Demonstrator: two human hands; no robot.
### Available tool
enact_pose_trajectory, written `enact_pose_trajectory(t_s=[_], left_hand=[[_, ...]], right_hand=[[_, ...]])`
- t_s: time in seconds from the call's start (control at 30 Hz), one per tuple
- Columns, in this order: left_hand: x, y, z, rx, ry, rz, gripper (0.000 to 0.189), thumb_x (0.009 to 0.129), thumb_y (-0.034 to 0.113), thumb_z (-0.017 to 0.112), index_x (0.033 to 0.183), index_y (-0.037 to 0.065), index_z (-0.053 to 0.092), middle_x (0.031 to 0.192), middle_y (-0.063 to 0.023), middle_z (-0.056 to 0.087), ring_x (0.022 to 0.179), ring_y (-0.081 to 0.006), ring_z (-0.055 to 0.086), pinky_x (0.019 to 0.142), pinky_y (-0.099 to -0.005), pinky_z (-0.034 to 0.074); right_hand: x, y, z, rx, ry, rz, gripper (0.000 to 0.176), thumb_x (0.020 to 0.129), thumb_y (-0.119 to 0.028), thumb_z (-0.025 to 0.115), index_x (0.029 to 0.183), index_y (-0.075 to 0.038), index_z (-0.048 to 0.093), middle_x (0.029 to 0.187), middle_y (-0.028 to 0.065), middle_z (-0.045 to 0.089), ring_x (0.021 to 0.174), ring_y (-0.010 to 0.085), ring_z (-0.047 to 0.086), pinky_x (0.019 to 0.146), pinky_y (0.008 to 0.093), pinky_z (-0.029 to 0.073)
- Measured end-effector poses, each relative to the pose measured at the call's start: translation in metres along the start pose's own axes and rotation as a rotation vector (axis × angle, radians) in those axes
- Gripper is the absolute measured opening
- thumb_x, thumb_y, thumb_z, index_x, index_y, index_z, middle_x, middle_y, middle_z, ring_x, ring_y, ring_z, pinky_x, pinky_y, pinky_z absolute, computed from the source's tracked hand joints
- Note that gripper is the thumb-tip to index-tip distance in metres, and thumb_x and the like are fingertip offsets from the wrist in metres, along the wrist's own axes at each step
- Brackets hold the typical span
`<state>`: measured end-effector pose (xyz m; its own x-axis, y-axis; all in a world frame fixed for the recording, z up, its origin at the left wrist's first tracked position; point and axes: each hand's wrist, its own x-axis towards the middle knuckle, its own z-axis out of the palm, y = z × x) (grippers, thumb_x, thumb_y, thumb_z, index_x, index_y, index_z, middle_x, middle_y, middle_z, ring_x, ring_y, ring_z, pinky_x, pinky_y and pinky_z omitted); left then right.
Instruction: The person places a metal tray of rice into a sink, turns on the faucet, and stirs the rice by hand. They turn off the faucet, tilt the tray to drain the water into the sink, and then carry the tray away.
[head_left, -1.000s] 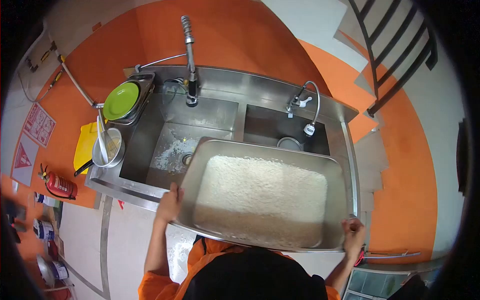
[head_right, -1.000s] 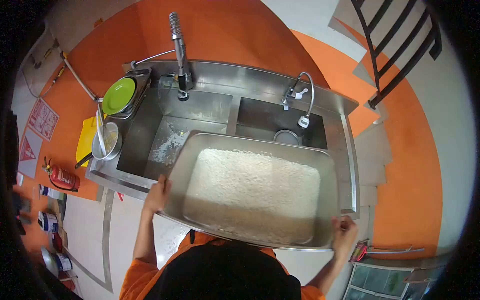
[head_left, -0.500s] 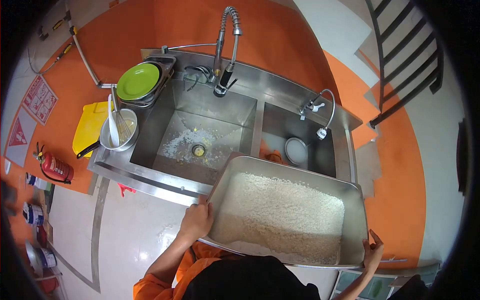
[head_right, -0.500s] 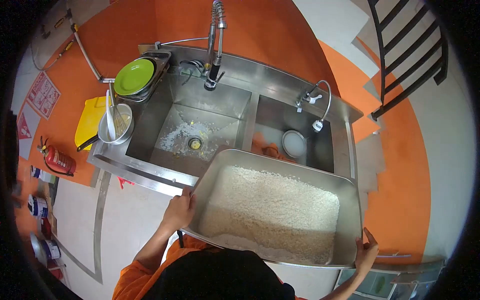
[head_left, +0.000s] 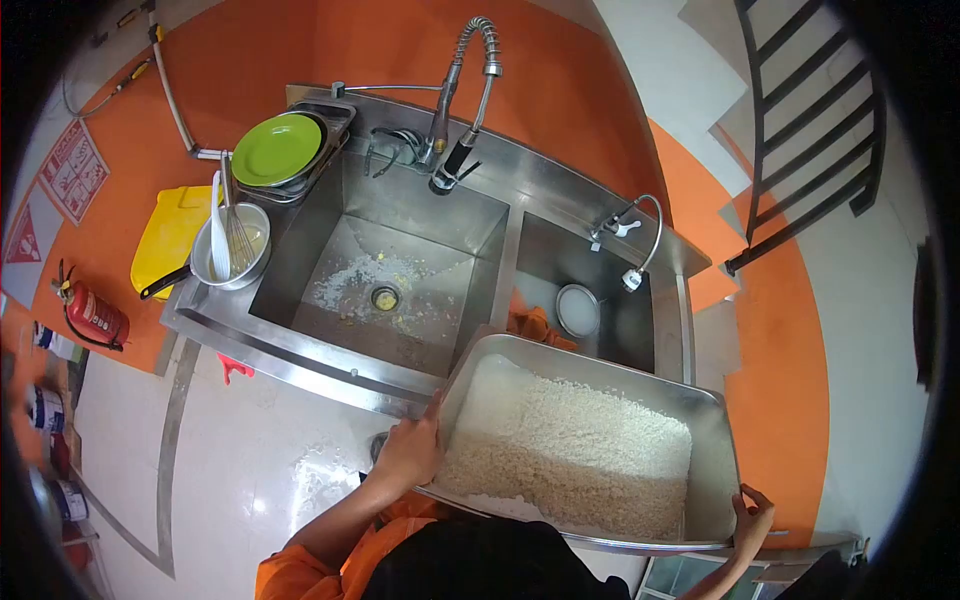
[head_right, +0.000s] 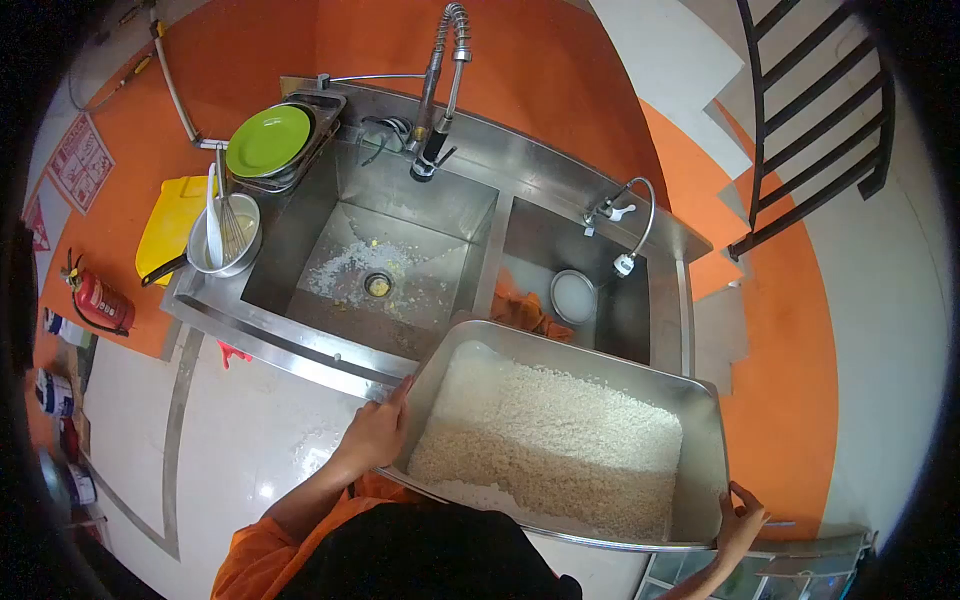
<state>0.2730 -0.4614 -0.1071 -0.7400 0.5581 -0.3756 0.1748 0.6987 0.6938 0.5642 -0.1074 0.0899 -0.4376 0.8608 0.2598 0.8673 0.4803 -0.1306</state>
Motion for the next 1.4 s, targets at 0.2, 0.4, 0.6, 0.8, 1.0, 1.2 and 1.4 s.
enact_pose_trajectory(t_s=[0.2,0.4,0.6,0.8,1.0,1.2,1.4], left_hand=[[-0.005,-0.008,0.007,-0.069,0.004,-0.046,0.055,0.087,0.013,0.04,0.139,0.003,0.024,0.091,-0.0366,0.056,0.09,-0.0525,0.054,0.085,-0.0545,0.042],[-0.009,-0.007,0.005,-0.168,0.03,-0.06,0.054,0.085,0.011,0.041,0.138,0.003,0.028,0.094,-0.0373,0.055,0.091,-0.0521,0.053,0.085,-0.0531,0.042],[-0.011,-0.007,0.008,-0.179,0.024,-0.114,0.053,0.086,0.013,0.041,0.137,0.002,0.029,0.094,-0.0379,0.055,0.091,-0.0524,0.053,0.084,-0.0525,0.043],[-0.014,-0.009,0.009,-0.139,0.085,-0.129,0.052,0.087,0.013,0.042,0.137,0.009,0.032,0.09,-0.032,0.058,0.088,-0.0483,0.055,0.081,-0.0517,0.044],[-0.015,-0.012,0.011,-0.129,0.109,-0.084,0.05,0.088,0.014,0.041,0.137,0.009,0.031,0.089,-0.0307,0.059,0.088,-0.0476,0.055,0.08,-0.0517,0.045],[-0.011,-0.014,0.01,-0.137,0.079,-0.101,0.048,0.089,0.015,0.04,0.136,0.008,0.033,0.088,-0.0292,0.059,0.089,-0.046,0.056,0.081,-0.051,0.044],[-0.011,-0.017,0.01,-0.158,0.11,-0.079,0.047,0.089,0.015,0.04,0.135,0.008,0.035,0.088,-0.0304,0.059,0.088,-0.0465,0.055,0.081,-0.0513,0.044]], right_hand=[[0.033,0.002,-0.001,0.106,0.081,-0.216,0.025,0.073,-0.006,0.069,0.098,-0.002,0.068,0.084,0.006,0.068,0.053,0.0094,0.042,0.05,0.0251,0.036],[0.048,-0.036,-0.02,-0.014,-0.01,-0.112,0.026,0.073,-0.005,0.069,0.099,-0.004,0.068,0.086,0.0071,0.068,0.051,0.0096,0.041,0.049,0.0249,0.036],[0.059,-0.033,-0.016,0.031,0.057,-0.254,0.023,0.074,-0.006,0.068,0.097,-0.002,0.068,0.084,0.0085,0.067,0.05,0.0121,0.045,0.049,0.0269,0.038],[0.056,-0.06,-0.029,0.016,0.017,-0.226,0.024,0.075,-0.006,0.067,0.098,-0.001,0.067,0.083,0.0081,0.067,0.051,0.012,0.046,0.049,0.0274,0.038],[0.059,-0.064,-0.032,-0.018,0.017,-0.203,0.021,0.076,-0.007,0.067,0.096,-0.003,0.068,0.085,0.0066,0.066,0.054,0.0116,0.045,0.051,0.0268,0.038],[0.06,-0.062,-0.032,-0.026,0.036,-0.245,0.019,0.077,-0.01,0.067,0.096,-0.003,0.068,0.087,0.0065,0.066,0.058,0.0119,0.046,0.054,0.0265,0.039],[0.06,-0.066,-0.034,-0.022,0.066,-0.305,0.019,0.079,-0.01,0.065,0.096,-0.002,0.068,0.085,0.0087,0.067,0.058,0.0129,0.048,0.054,0.0275,0.039]])
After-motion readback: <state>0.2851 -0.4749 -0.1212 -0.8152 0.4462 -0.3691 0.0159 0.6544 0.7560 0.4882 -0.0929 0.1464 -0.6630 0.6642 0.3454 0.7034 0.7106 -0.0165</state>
